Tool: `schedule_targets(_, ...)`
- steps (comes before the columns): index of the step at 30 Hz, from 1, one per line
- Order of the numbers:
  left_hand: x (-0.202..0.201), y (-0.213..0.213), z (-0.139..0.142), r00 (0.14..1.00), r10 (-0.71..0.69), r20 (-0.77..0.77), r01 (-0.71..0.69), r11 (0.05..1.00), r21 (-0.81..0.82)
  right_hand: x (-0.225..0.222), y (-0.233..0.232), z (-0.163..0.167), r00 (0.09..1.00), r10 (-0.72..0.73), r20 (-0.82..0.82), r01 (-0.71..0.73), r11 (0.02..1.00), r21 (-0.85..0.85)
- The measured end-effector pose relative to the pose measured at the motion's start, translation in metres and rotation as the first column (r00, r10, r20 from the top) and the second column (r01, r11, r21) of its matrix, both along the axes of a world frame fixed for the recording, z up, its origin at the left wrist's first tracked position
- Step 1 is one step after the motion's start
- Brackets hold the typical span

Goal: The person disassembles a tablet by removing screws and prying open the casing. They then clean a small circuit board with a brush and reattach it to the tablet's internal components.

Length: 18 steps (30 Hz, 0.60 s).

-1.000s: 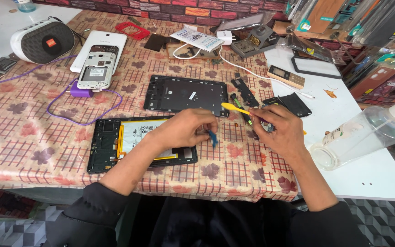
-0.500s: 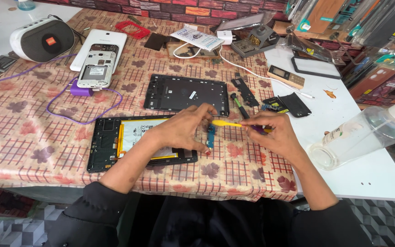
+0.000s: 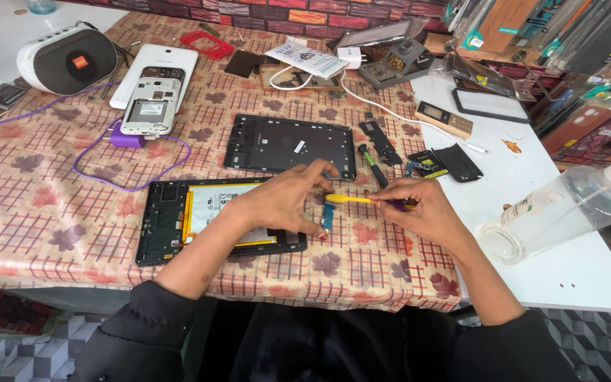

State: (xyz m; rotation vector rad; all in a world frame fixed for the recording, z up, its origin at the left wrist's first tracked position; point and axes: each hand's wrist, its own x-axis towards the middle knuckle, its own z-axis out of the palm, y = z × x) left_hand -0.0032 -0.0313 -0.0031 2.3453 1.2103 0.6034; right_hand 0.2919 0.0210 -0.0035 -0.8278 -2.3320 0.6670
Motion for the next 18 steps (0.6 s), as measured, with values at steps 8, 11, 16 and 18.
schedule_targets(8,-0.0013,0.0017,-0.0029,1.0,-0.019,0.021,0.018,1.0,0.017,-0.0007,-0.0011,-0.0006,0.999,0.051,-0.002,-0.051,0.998,0.025)
schedule_targets(11,-0.0018,0.0012,-0.0035,0.999,-0.027,0.027,0.026,0.999,0.028,-0.0001,0.0013,-0.0033,0.997,0.064,-0.031,-0.061,0.996,0.065)
schedule_targets(16,-0.0019,0.0008,-0.003,0.998,-0.041,0.047,0.039,0.998,0.043,0.0021,0.0042,-0.0071,0.996,0.094,-0.006,-0.094,0.995,-0.034)
schedule_targets(18,-0.0016,-0.0002,-0.0032,0.999,-0.038,0.027,0.036,0.996,0.078,0.0021,0.0039,-0.0085,0.998,0.058,0.017,-0.057,0.998,-0.029)
